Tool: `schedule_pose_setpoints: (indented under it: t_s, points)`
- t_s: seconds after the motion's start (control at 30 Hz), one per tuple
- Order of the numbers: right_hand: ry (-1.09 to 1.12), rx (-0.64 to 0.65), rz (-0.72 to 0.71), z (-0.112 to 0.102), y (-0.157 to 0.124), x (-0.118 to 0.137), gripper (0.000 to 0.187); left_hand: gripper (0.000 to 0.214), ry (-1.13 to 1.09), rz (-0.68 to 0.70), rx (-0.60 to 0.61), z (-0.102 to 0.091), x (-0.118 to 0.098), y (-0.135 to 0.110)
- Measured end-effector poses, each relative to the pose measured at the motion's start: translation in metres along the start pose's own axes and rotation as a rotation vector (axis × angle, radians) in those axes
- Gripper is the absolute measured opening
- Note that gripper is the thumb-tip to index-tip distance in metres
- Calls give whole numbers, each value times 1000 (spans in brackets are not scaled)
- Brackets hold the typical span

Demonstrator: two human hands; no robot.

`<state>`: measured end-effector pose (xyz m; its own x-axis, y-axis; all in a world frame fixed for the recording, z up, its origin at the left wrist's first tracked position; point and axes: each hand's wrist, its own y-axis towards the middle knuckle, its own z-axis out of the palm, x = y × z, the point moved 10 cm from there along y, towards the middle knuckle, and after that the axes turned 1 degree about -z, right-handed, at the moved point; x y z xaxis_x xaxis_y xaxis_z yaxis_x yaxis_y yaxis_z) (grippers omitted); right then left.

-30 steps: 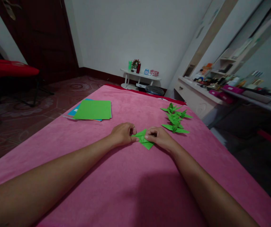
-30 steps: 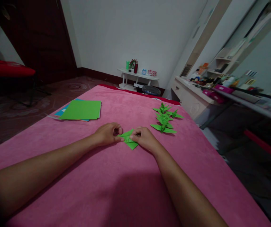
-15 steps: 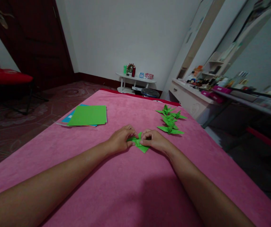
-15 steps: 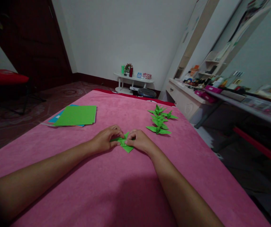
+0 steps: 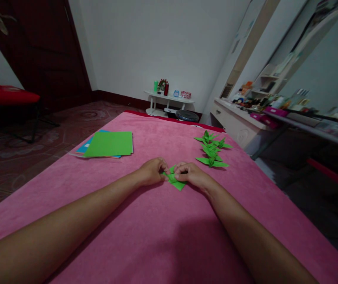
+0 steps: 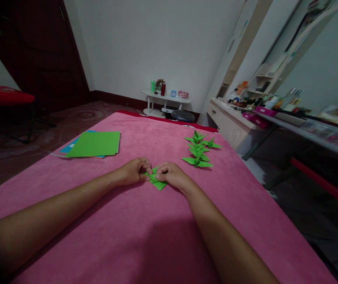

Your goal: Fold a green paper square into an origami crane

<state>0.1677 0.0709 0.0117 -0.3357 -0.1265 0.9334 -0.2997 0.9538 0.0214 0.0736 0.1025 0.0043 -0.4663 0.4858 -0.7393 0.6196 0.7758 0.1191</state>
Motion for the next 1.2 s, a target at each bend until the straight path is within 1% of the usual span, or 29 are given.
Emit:
schedule_pose_setpoints:
  t_s: [0.13, 0.27, 0.37, 0.43, 0.53, 0.77, 0.97, 1.07, 1.2]
  points:
    - [-30, -38, 3, -4, -1, -2, 16, 16, -15, -31, 14, 0, 1, 0]
    - [-66, -63, -11, -7, -2, -2, 17, 13, -22, -23, 54, 1, -1, 0]
    - [-92, -76, -29, -9, -2, -2, 15, 21, -14, -9, 67, 2, -2, 0]
    - [-132, -90, -48, -10, -2, -1, 14, 24, 3, -15, 45, 1, -2, 0]
    - [-181, -98, -61, -11, -2, -1, 14, 23, 35, -35, 1, -1, -2, -1]
    - [-244, -134, -58, -13, -3, 2, 14, 26, 92, -44, -13, -2, -4, -3]
    - [-251, -135, -54, -12, -3, 4, 15, 22, 85, -31, -58, -3, 0, -2]
    - [-231, -130, -49, -12, -3, 3, 14, 25, 32, -13, -27, 2, 1, -1]
    - [-219, -129, -58, -12, -4, 3, 14, 33, -101, 22, 80, 12, -5, 0]
